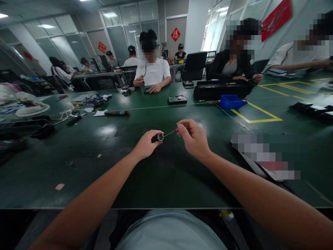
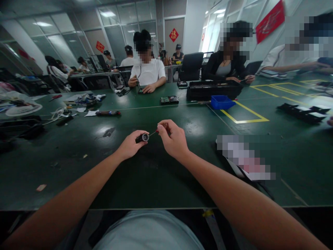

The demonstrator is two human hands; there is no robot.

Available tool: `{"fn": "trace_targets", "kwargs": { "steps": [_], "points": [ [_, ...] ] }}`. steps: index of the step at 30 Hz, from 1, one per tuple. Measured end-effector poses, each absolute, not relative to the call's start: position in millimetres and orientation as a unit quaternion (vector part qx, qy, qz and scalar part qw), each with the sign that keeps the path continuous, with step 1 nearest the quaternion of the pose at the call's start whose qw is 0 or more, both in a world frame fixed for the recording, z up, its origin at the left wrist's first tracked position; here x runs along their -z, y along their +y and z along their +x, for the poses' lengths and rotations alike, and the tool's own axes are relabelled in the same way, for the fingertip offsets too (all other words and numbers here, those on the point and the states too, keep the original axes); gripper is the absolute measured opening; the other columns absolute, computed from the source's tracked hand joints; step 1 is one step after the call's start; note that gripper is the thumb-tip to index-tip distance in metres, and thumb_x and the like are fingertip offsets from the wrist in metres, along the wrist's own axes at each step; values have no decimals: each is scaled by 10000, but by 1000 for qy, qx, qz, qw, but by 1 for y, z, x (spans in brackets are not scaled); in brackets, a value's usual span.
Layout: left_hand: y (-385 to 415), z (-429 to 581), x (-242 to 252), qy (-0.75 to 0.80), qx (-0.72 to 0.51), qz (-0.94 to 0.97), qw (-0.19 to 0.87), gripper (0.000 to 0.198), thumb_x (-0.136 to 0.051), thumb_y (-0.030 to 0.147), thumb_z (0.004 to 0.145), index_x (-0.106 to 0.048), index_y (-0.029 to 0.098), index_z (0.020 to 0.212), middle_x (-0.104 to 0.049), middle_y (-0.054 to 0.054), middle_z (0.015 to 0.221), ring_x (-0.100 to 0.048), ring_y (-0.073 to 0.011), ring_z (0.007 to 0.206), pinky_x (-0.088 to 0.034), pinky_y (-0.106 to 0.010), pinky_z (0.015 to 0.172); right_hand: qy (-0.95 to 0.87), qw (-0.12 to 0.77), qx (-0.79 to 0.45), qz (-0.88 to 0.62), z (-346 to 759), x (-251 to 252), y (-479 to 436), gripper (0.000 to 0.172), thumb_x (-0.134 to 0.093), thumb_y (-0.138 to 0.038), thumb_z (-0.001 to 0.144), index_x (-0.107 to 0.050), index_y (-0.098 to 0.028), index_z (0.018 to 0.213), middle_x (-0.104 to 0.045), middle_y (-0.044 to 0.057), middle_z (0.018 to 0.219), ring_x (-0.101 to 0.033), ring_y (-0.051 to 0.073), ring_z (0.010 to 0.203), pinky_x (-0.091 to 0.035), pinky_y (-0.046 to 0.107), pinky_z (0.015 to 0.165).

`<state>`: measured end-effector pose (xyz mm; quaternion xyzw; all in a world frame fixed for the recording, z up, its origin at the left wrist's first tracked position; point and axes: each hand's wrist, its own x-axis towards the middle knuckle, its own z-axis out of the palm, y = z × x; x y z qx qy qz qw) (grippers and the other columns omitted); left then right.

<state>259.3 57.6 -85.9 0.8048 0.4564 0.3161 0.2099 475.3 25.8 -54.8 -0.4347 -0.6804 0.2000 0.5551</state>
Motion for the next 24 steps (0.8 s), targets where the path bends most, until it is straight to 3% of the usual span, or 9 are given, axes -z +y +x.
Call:
{"fn": "trace_targets", "kwargs": {
  "steps": [8, 24],
  "points": [
    [57, 260, 87, 473, -327, 790, 213, 449, -682, 242, 853, -608, 240, 1296, -631, -64, 1306, -553, -255, 1229, -383, -439, 1099, -686, 539, -230, -431, 474, 60, 30, 204, -532, -383, 948, -627, -211, 1002, -729, 41, 841, -704, 185, 773, -541, 324, 706],
    [55, 260, 83, 473, -336, 782, 226, 427, -680, 262, 863, -628, 256, 1286, -641, -53, 1311, -562, -260, 1236, -381, -446, 1113, -688, 534, -229, -435, 476, 60, 31, 196, -530, -374, 955, -625, -205, 982, -726, 42, 826, -702, 185, 758, -541, 329, 702]
  ]
}}
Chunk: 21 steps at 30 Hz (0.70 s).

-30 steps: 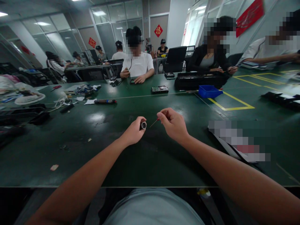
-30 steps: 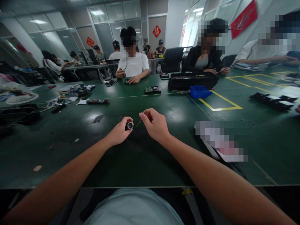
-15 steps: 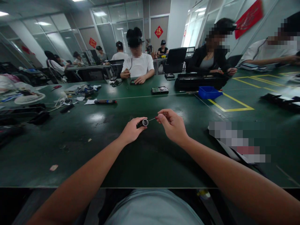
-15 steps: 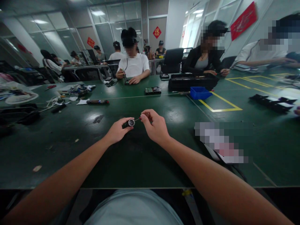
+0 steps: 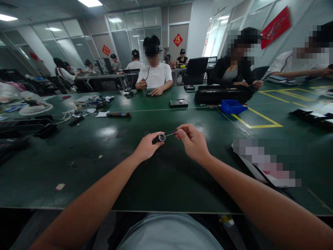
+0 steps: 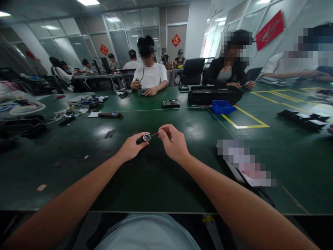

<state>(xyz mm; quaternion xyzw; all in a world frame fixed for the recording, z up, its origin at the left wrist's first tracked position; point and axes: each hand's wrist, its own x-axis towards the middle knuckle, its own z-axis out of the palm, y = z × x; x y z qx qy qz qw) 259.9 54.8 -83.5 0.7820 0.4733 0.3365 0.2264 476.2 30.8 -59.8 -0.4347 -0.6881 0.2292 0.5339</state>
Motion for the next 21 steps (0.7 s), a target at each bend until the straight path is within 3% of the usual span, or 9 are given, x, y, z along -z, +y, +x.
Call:
{"fn": "trace_targets", "kwargs": {
  "steps": [10, 17, 21],
  "points": [
    [55, 260, 84, 472, -334, 787, 213, 416, -683, 248, 867, -630, 253, 1280, -653, -46, 1291, -576, -251, 1211, -401, -432, 1091, -695, 528, -222, -435, 474, 58, 29, 185, -532, -360, 952, -627, -205, 987, -731, 39, 835, -696, 177, 761, -518, 313, 701],
    [54, 260, 82, 468, -325, 797, 202, 404, -683, 237, 870, -637, 259, 1271, -666, -44, 1261, -589, -245, 1182, -419, -422, 1071, -705, 485, -134, -499, 478, 54, 30, 373, -648, -519, 859, -544, -221, 662, -547, -31, 541, -485, 123, 490, -344, 270, 499],
    [55, 259, 83, 461, -318, 806, 191, 405, -685, 251, 871, -635, 263, 1273, -677, -44, 1222, -601, -241, 1137, -433, -423, 1041, -742, 483, -137, -444, 477, 53, 27, 173, -589, -376, 913, -607, -213, 858, -666, 19, 742, -606, 162, 652, -436, 289, 608]
  ]
}}
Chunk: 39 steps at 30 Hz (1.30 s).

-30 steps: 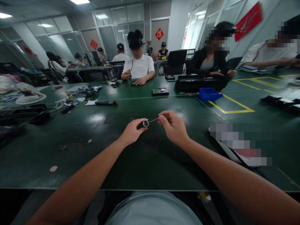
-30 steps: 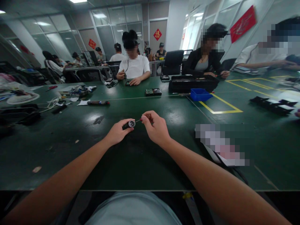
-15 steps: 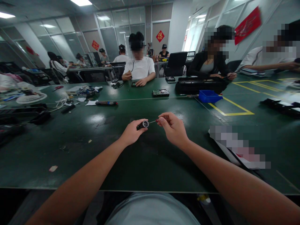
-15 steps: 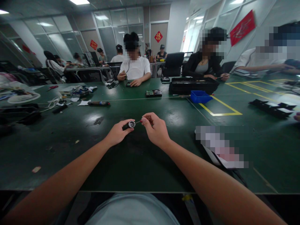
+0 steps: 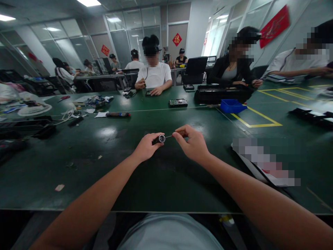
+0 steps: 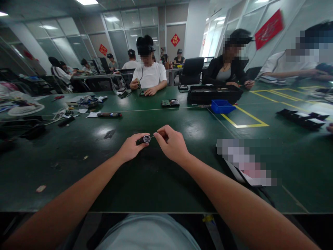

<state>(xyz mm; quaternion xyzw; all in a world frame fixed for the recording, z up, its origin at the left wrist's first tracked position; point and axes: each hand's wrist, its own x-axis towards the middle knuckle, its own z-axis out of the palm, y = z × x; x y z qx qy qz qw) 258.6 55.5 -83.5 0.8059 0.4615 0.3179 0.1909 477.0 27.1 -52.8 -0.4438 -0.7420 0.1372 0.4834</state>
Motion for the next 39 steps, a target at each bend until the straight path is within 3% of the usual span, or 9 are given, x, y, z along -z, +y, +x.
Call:
{"fn": "trace_targets", "kwargs": {
  "steps": [3, 8, 13, 17, 21, 24, 32, 39],
  "points": [
    [56, 259, 84, 467, -316, 804, 187, 418, -688, 245, 868, -628, 262, 1281, -671, -47, 1231, -594, -244, 1145, -429, -426, 1036, -753, 479, -162, -421, 476, 52, 26, 125, -507, -283, 941, -602, -208, 970, -693, 37, 845, -650, 178, 757, -462, 305, 696],
    [54, 259, 82, 473, -308, 805, 184, 408, -689, 229, 866, -636, 268, 1269, -682, -35, 1198, -599, -238, 1124, -430, -419, 1025, -741, 453, -167, -467, 477, 53, 30, 313, -400, -402, 1002, -633, -202, 940, -635, 17, 686, -610, 182, 635, -409, 310, 617],
    [54, 259, 83, 481, -314, 797, 186, 422, -682, 250, 872, -624, 275, 1289, -670, -42, 1231, -593, -245, 1146, -427, -431, 1035, -735, 471, -174, -454, 477, 55, 31, 296, -399, -318, 993, -591, -186, 1176, -660, 31, 775, -630, 193, 710, -435, 321, 670],
    [55, 259, 84, 469, -309, 808, 181, 411, -691, 251, 867, -634, 280, 1273, -676, -33, 1222, -598, -237, 1133, -431, -423, 1027, -730, 466, -187, -464, 476, 54, 29, 319, -378, -388, 1009, -627, -200, 1077, -654, 31, 751, -618, 190, 676, -432, 329, 656],
    [54, 260, 83, 471, -313, 805, 179, 413, -692, 245, 864, -636, 271, 1272, -680, -33, 1219, -599, -230, 1138, -431, -405, 1032, -713, 495, -191, -459, 476, 56, 31, 238, -434, -322, 977, -579, -200, 1120, -657, 32, 796, -625, 191, 721, -454, 340, 688],
    [54, 260, 82, 483, -317, 796, 182, 424, -695, 239, 857, -636, 262, 1277, -676, -38, 1234, -598, -232, 1153, -426, -402, 1048, -678, 533, -247, -441, 475, 60, 35, 182, -490, -341, 955, -598, -202, 998, -672, 36, 816, -641, 184, 750, -487, 342, 716],
    [57, 261, 82, 493, -322, 786, 189, 430, -669, 270, 876, -623, 278, 1304, -666, -44, 1257, -597, -246, 1160, -428, -419, 1051, -534, 605, -434, -401, 471, 74, 51, 301, -554, -505, 900, -615, -210, 896, -649, 25, 797, -633, 161, 706, -548, 338, 685],
    [57, 256, 81, 457, -302, 812, 200, 423, -664, 272, 884, -616, 305, 1303, -660, -22, 1263, -575, -232, 1174, -419, -406, 1048, -454, 579, -538, -412, 479, 75, 61, 279, -514, -469, 927, -572, -208, 847, -560, -6, 692, -560, 132, 599, -566, 326, 658]
  ]
}}
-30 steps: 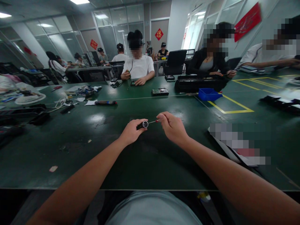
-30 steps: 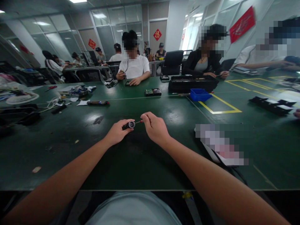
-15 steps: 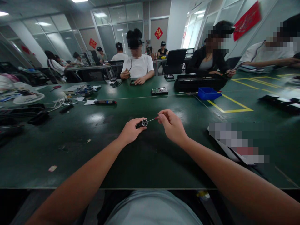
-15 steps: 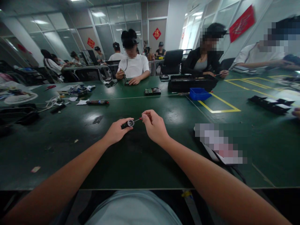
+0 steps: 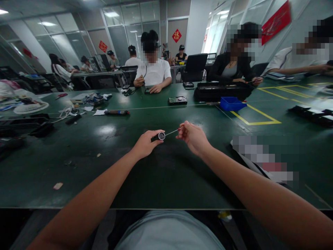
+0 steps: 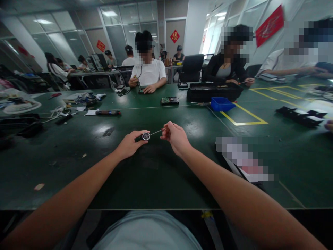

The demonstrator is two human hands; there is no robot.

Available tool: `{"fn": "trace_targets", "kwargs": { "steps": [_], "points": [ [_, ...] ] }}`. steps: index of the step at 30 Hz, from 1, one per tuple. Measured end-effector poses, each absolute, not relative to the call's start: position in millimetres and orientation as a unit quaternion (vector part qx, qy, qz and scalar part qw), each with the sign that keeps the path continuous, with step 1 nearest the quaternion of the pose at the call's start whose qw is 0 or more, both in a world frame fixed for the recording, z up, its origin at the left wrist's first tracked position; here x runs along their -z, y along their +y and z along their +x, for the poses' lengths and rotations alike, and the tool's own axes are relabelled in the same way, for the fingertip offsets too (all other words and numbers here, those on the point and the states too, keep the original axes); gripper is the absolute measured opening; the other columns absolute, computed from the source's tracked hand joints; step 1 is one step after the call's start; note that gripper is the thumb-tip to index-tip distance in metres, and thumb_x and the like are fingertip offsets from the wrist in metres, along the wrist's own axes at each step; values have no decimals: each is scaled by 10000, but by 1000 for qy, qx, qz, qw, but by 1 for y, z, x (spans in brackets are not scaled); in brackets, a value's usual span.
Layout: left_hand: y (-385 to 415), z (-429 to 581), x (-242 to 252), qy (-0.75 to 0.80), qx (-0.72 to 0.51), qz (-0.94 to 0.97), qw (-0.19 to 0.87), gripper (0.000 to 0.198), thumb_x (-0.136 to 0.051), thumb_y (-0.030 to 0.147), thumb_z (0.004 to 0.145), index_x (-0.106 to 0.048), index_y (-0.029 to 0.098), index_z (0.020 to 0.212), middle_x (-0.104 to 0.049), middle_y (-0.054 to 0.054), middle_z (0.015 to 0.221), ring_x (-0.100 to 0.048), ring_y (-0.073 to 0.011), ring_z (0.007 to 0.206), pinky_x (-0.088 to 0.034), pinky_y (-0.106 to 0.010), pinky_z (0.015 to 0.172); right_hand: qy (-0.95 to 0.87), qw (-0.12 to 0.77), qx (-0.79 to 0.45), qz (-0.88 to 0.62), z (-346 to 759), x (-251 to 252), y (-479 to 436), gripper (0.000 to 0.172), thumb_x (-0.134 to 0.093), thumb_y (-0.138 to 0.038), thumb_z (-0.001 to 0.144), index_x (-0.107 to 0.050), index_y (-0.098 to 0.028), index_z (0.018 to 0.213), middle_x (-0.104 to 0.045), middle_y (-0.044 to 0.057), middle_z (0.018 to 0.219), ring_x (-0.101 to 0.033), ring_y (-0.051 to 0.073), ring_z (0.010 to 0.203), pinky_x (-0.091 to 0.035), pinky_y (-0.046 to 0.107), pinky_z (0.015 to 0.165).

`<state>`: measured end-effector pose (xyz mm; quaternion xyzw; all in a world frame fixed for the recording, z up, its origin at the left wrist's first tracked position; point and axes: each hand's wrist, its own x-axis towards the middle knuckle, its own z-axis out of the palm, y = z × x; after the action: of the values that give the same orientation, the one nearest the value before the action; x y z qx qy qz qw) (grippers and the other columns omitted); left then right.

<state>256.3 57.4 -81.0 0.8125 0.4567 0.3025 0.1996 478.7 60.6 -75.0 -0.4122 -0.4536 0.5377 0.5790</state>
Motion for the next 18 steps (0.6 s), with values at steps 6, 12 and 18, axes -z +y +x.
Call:
{"fn": "trace_targets", "kwargs": {
  "steps": [6, 12, 18],
  "points": [
    [57, 256, 79, 471, -284, 814, 189, 430, -659, 287, 886, -608, 295, 1312, -672, -41, 1216, -587, -248, 1116, -438, -430, 1004, -509, 603, -436, -434, 480, 74, 62, 261, -519, -461, 929, -559, -209, 875, -619, 18, 780, -599, 141, 660, -555, 311, 640],
    [56, 258, 78, 471, -283, 816, 180, 422, -671, 285, 879, -617, 285, 1298, -684, -35, 1172, -589, -238, 1074, -439, -404, 976, -623, 578, -294, -436, 476, 64, 44, 243, -450, -409, 980, -569, -202, 930, -655, 22, 776, -616, 150, 675, -499, 315, 663],
    [57, 258, 80, 460, -280, 825, 172, 414, -680, 292, 874, -626, 283, 1285, -691, -28, 1149, -592, -231, 1050, -437, -395, 962, -699, 533, -197, -433, 476, 60, 33, 207, -408, -365, 1007, -551, -219, 970, -670, 19, 771, -647, 169, 721, -479, 319, 704]
  ]
}}
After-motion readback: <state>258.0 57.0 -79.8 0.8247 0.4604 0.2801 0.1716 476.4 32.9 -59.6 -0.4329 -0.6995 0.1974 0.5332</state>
